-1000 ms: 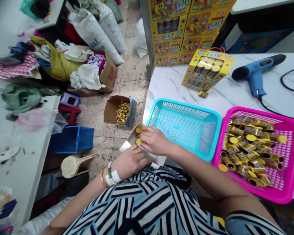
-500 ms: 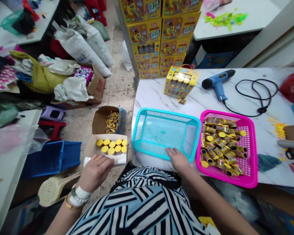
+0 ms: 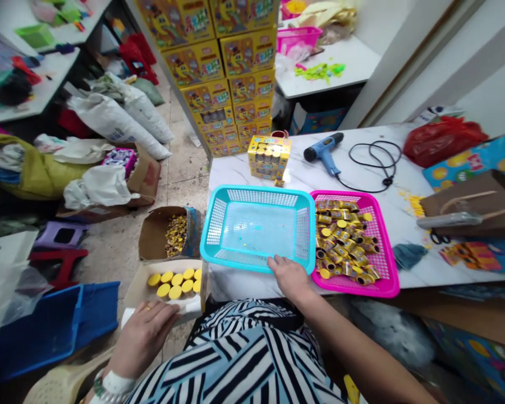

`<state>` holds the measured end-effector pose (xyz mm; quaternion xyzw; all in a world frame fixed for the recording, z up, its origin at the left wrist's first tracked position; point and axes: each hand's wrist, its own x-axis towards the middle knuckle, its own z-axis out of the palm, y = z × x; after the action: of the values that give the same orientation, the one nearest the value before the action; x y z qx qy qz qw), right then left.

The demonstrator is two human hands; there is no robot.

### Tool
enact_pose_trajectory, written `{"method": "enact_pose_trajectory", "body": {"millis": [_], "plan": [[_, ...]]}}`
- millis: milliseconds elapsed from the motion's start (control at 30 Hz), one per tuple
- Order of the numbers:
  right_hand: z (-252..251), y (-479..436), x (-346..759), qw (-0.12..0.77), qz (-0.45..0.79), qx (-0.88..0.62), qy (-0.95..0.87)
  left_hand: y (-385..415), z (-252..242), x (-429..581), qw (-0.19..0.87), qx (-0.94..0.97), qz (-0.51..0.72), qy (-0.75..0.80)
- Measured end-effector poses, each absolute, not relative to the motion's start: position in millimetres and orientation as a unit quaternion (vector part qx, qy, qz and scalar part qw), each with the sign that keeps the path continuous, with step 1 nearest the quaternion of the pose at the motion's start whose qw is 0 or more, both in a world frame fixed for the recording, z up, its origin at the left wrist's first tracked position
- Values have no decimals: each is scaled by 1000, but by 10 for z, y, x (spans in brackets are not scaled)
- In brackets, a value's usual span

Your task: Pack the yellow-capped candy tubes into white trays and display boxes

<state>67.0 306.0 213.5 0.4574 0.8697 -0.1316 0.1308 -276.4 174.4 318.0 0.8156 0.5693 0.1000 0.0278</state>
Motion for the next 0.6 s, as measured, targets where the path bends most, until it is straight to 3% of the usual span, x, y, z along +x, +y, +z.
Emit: {"method": "enact_pose_trajectory", "body": {"millis": [300, 600], "plan": [[2597, 2086, 1210, 68, -65, 663, 742, 2325, 2837, -2704, 42, 908, 118, 400], [2733, -193, 1618, 167, -92, 826, 531, 2872, 2494, -2372, 66, 966, 121, 217]]}}
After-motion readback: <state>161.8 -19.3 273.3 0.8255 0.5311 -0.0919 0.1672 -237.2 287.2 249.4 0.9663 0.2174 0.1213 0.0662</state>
